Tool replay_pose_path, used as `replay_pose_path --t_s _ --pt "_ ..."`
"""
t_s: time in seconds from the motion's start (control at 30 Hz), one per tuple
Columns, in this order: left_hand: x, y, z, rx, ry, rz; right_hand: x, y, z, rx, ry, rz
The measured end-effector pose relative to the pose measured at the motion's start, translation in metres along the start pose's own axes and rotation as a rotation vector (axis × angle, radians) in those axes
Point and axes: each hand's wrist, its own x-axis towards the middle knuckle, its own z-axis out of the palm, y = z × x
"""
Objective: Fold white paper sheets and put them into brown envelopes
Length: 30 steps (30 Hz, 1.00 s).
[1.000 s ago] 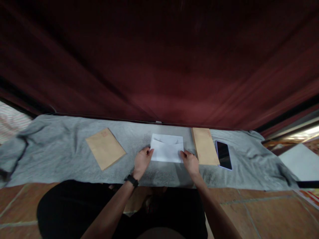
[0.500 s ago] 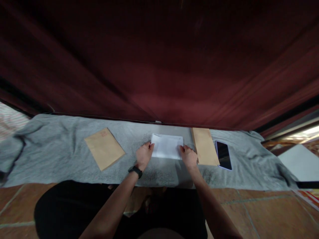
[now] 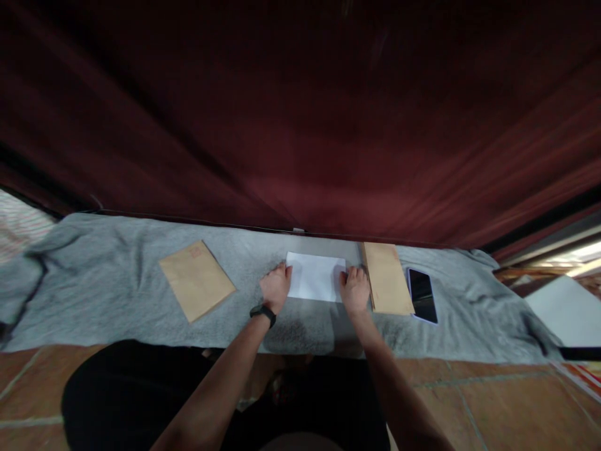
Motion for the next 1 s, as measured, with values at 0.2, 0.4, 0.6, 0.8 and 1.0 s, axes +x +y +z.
replay_pose_path --t_s 0.2,0.4,0.6,0.8,1.0 --pt "-0.002 -0.001 0.001 0.0 0.006 0.049 -0.011 -0.023 0.003 0.164 0.047 -0.226" --pt "-0.001 -0.001 0.001 -0.007 -0.012 0.033 -0.021 -0.038 0.021 0.157 -0.044 -0.372" --pt "-0.003 0.005 -0.001 -0.047 0.135 0.038 -0.025 -0.036 0.03 0.119 -0.058 -0.377" --pt "-0.007 0.045 0.026 -0.161 0.173 0.524 -0.025 -0.037 0.027 0.099 -0.098 -0.376" --pt "-0.005 0.054 0.048 -0.122 0.118 0.53 -0.026 -0.037 0.025 0.066 -0.075 -0.414"
